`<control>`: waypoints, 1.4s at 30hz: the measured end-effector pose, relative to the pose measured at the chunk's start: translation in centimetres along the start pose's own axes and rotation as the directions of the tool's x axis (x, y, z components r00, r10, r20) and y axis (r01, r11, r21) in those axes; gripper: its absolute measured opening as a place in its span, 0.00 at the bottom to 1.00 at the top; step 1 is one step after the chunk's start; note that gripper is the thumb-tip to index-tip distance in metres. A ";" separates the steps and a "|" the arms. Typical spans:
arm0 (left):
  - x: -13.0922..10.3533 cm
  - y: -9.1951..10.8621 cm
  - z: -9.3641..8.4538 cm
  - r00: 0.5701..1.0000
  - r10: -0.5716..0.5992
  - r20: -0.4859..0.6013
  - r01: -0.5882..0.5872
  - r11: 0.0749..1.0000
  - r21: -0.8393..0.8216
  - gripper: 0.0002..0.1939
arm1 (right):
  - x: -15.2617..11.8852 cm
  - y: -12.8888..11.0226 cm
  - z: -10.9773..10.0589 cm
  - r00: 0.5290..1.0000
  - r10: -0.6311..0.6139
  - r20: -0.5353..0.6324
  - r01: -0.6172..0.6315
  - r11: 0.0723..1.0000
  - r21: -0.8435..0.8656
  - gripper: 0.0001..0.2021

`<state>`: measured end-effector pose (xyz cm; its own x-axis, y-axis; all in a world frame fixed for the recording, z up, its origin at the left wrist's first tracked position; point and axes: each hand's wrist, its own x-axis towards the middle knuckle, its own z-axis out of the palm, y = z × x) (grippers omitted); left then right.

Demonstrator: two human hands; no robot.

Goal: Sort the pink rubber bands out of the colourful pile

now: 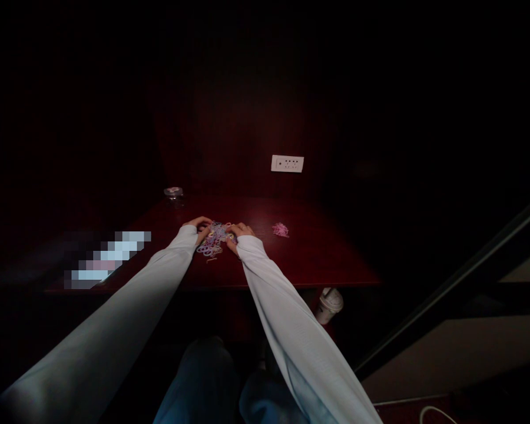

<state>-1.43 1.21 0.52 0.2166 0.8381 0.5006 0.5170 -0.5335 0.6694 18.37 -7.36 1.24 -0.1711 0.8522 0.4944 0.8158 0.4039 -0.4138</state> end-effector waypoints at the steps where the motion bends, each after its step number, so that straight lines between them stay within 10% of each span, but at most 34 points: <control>1: 0.0 0.1 0.0 1.000 -0.015 -0.011 0.015 1.000 -0.011 0.12 | 0.0 0.1 -0.1 1.000 0.001 -0.005 -0.001 1.000 0.011 0.14; 14: -0.5 1.4 -0.9 0.994 -0.073 -0.079 0.065 0.992 -0.109 0.16 | 0.5 0.5 0.5 0.996 0.048 -0.075 -0.042 0.995 0.089 0.11; 21: -0.1 0.6 -0.1 0.999 -0.016 0.046 0.010 0.992 0.127 0.07 | -0.4 -0.9 -1.1 0.997 0.051 -0.050 -0.053 0.998 -0.039 0.13; 31: 0.3 -0.8 0.0 0.987 0.078 0.140 -0.101 0.981 0.167 0.14 | -0.6 -2.6 -1.1 0.978 -0.187 0.097 0.201 0.966 -0.163 0.12; 42: 0.1 -0.1 -0.2 0.992 -0.091 0.085 0.087 0.995 0.048 0.15 | -0.6 -2.6 -1.0 0.982 -0.167 0.091 0.183 0.961 -0.207 0.10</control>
<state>-1.62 1.30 0.54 0.2387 0.8896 0.3893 0.5730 -0.4527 0.6832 16.90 -9.30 2.76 -0.3547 0.7991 0.4854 0.8672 0.4752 -0.1486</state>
